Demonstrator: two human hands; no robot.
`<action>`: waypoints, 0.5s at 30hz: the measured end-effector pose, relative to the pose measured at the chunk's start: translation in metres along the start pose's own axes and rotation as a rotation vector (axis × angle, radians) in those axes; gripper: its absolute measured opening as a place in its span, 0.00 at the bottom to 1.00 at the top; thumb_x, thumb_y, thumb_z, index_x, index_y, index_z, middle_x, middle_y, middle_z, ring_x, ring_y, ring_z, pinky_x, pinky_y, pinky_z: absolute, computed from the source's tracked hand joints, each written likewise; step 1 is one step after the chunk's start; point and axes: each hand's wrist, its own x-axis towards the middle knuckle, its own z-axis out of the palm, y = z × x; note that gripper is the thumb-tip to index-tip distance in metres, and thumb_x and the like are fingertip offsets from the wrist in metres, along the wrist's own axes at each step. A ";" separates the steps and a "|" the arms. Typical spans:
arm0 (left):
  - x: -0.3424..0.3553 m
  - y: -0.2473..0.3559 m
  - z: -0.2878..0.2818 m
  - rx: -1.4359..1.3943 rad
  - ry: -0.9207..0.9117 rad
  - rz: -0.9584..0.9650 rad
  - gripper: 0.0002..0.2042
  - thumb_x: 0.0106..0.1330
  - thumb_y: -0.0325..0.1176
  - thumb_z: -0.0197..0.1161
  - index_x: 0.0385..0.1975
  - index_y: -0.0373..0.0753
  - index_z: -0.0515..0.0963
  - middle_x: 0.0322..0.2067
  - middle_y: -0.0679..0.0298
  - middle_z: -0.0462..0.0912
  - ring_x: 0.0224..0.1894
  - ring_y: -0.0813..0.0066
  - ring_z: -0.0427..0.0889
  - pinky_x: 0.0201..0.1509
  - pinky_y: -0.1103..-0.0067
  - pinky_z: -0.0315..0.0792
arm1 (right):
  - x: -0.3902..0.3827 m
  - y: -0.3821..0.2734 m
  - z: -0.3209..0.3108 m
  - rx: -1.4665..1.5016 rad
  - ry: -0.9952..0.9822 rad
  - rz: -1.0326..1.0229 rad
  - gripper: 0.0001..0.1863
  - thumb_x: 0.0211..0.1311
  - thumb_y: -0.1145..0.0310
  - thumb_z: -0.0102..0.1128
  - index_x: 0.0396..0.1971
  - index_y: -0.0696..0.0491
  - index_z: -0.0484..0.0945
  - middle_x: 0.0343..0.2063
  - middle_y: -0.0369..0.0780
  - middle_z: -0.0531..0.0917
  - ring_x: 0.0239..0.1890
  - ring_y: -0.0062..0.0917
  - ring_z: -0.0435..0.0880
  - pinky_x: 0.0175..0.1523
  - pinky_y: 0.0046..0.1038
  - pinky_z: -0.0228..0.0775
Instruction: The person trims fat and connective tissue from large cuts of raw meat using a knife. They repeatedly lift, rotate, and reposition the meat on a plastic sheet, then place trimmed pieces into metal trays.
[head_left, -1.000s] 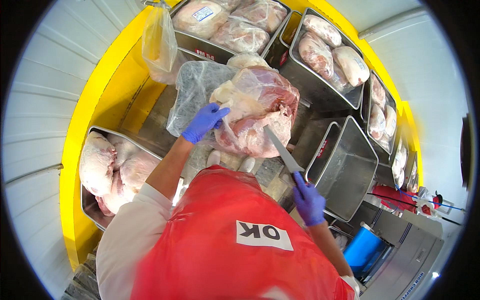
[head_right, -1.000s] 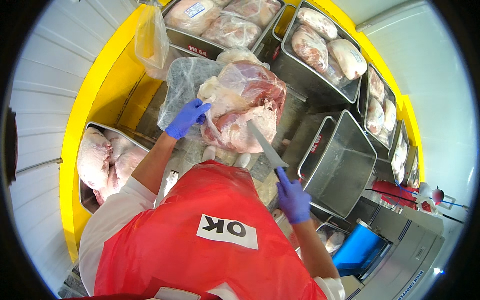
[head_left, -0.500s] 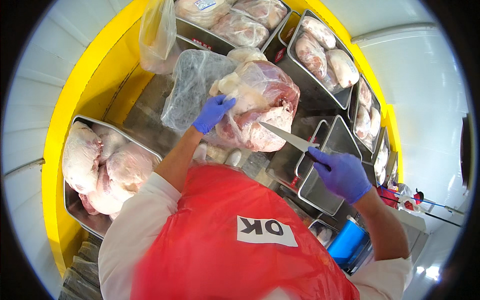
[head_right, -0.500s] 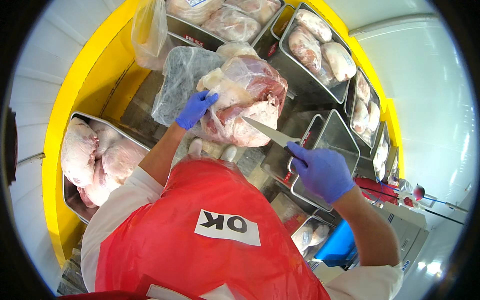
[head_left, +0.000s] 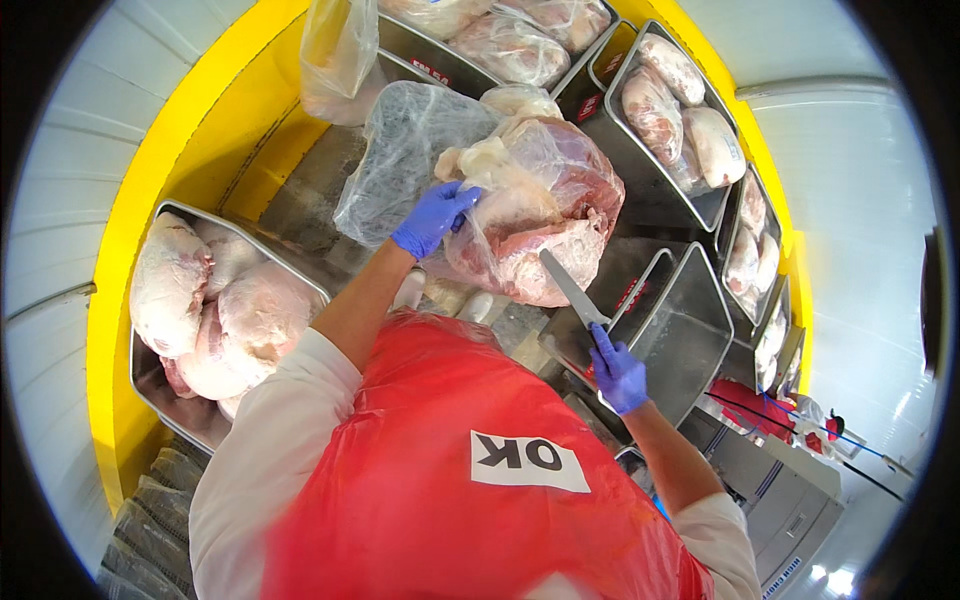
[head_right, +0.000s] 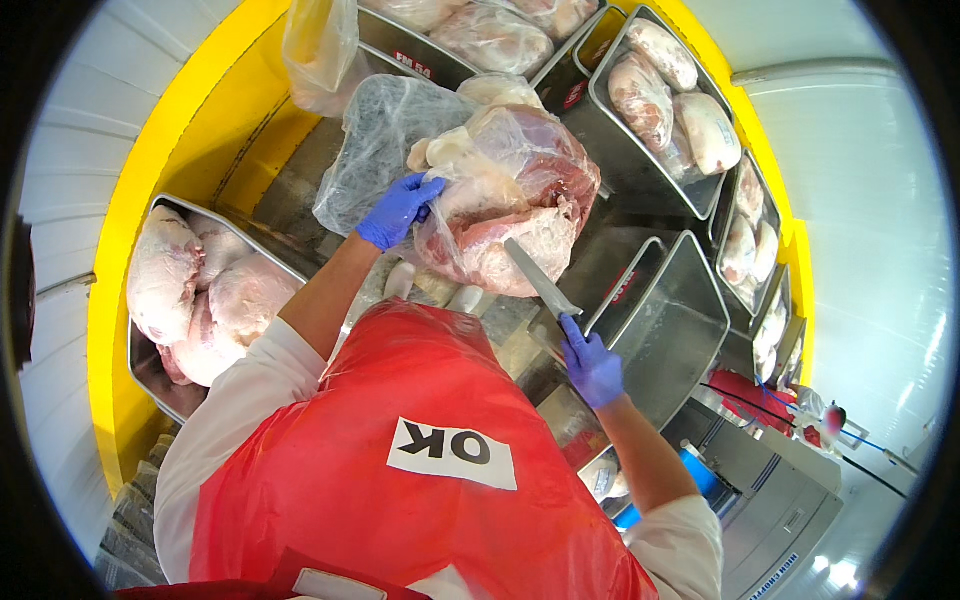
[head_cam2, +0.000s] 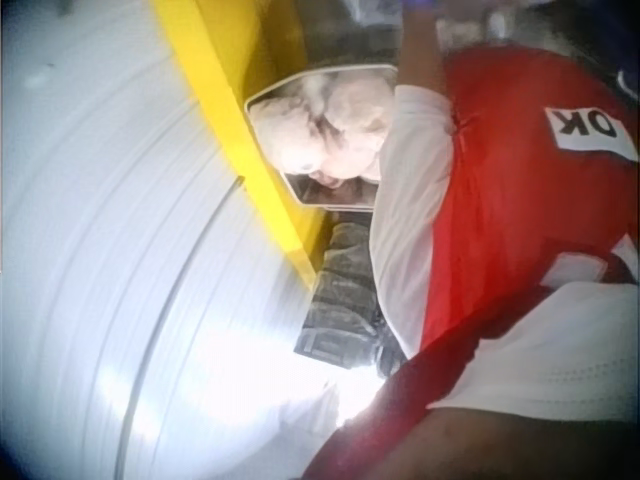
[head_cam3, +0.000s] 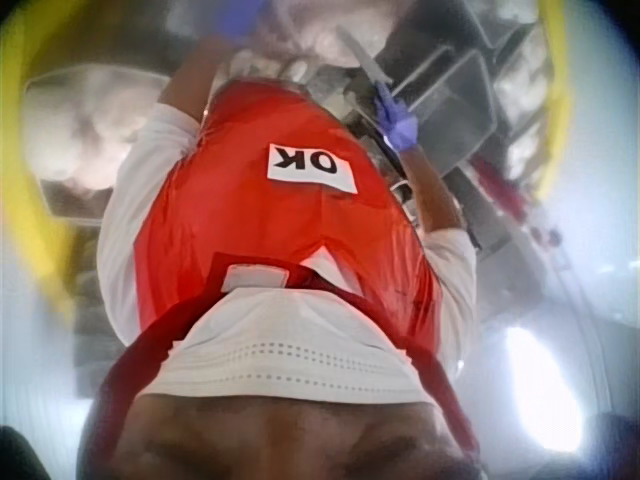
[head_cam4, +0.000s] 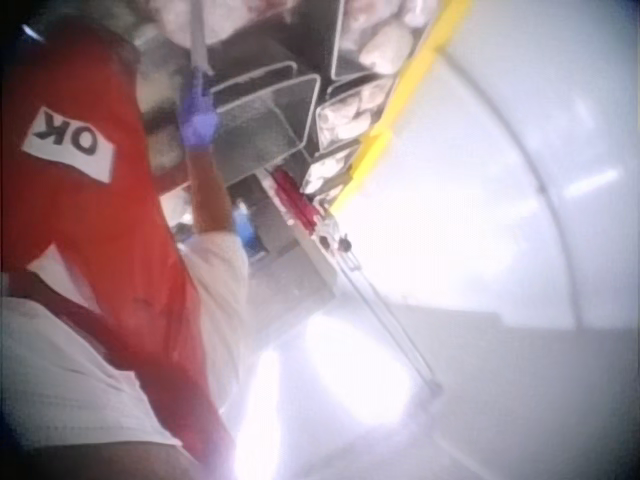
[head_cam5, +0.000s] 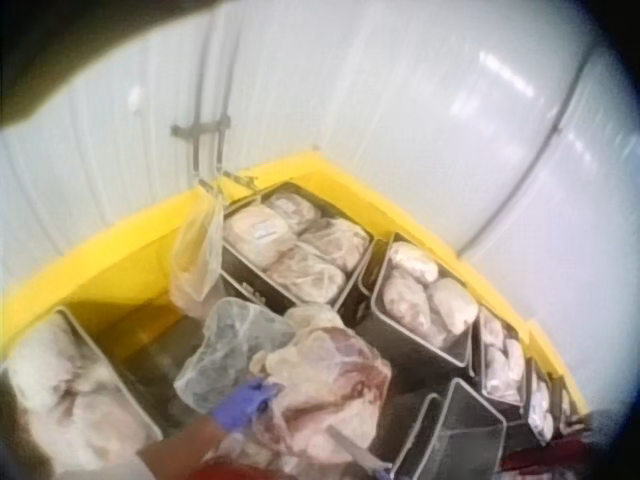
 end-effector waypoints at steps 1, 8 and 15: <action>-0.004 0.003 0.001 -0.008 0.003 0.012 0.13 0.74 0.46 0.66 0.41 0.41 0.85 0.27 0.75 0.77 0.27 0.87 0.72 0.32 0.83 0.67 | -0.002 0.007 0.029 0.019 0.020 0.009 0.29 0.71 0.59 0.63 0.71 0.34 0.71 0.27 0.47 0.79 0.21 0.42 0.82 0.24 0.44 0.74; -0.039 0.034 0.017 0.705 0.180 0.054 0.24 0.70 0.55 0.67 0.31 0.33 0.83 0.24 0.65 0.81 0.27 0.73 0.79 0.34 0.72 0.75 | -0.004 -0.005 0.103 0.296 0.114 0.116 0.30 0.70 0.59 0.64 0.72 0.31 0.70 0.30 0.47 0.79 0.23 0.44 0.81 0.29 0.47 0.76; -0.059 0.018 0.022 0.543 0.130 0.115 0.19 0.72 0.45 0.66 0.32 0.31 0.81 0.27 0.63 0.84 0.28 0.70 0.82 0.35 0.72 0.77 | -0.017 -0.018 -0.034 0.143 -0.016 0.160 0.30 0.68 0.59 0.65 0.70 0.31 0.74 0.27 0.44 0.79 0.25 0.41 0.83 0.30 0.42 0.77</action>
